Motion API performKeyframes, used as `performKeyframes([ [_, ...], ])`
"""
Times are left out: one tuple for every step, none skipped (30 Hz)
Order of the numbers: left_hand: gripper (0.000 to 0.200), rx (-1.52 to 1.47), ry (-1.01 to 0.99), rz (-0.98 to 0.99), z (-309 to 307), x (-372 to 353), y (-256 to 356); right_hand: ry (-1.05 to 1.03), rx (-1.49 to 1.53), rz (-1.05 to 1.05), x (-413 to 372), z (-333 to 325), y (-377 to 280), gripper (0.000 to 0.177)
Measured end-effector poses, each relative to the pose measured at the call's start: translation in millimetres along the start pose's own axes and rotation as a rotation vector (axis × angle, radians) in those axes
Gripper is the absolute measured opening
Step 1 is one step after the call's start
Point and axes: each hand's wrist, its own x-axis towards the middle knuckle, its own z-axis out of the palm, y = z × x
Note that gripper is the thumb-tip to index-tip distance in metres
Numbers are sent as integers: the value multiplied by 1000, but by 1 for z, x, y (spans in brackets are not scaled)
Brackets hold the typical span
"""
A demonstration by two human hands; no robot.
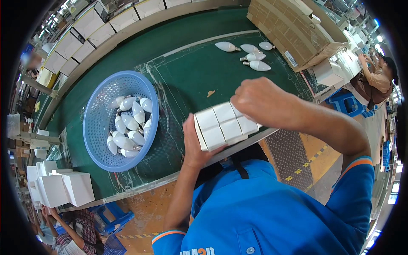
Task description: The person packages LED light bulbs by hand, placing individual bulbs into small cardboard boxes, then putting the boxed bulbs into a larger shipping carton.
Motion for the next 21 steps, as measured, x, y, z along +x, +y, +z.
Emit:
performKeyframes([
  [100, 62, 7, 92, -1, -3, 2, 8, -16, -2, -5, -3, -2, 8],
  [88, 126, 18, 184, -1, -8, 3, 59, 24, -7, -14, -6, -6, 9],
  [75, 124, 58, 215, 0, -17, 6, 107, 65, -13, -25, -8, -13, 10],
  [62, 118, 97, 245, 3, -28, 7, 98, 50, -3, -39, -12, -22, 17],
  [56, 94, 146, 300, 7, -38, 7, 213, 27, 1, -52, -4, -31, 27],
  [51, 70, 186, 343, 12, -48, 7, 292, -31, -5, -63, 4, -39, 27],
  [46, 77, 204, 338, 15, -56, 5, 329, -17, 12, -71, 8, -45, 29],
  [46, 73, 189, 323, 18, -61, 3, 370, 2, 34, -78, 13, -50, 32],
  [44, 67, 218, 395, 20, -63, 1, 366, 17, 38, -84, 16, -52, 32],
  [42, 64, 246, 469, 21, -64, -1, 364, 4, 50, -89, 17, -54, 30],
  [38, 63, 249, 489, 20, -63, -1, 366, -12, 63, -93, 19, -56, 28],
  [38, 68, 238, 488, 19, -62, -1, 370, -1, 69, -94, 21, -56, 28],
  [39, 64, 231, 507, 19, -61, -2, 391, 0, 61, -95, 22, -55, 27],
  [39, 60, 227, 526, 18, -61, -2, 410, -1, 53, -96, 23, -55, 27],
  [39, 62, 221, 526, 18, -62, -2, 413, 3, 55, -96, 24, -55, 27],
  [39, 47, 224, 503, 19, -64, -2, 413, -6, 54, -97, 25, -54, 26],
  [39, 33, 229, 478, 20, -65, -2, 412, -16, 51, -97, 25, -54, 26],
  [39, 36, 229, 478, 19, -64, -2, 414, -14, 49, -96, 25, -53, 26],
  [39, 36, 218, 466, 18, -64, -1, 410, -20, 45, -95, 24, -53, 26],
  [40, 36, 207, 453, 18, -64, 0, 405, -26, 39, -93, 22, -53, 26],
  [40, 41, 207, 449, 17, -63, 1, 406, -22, 34, -91, 19, -52, 26],
])
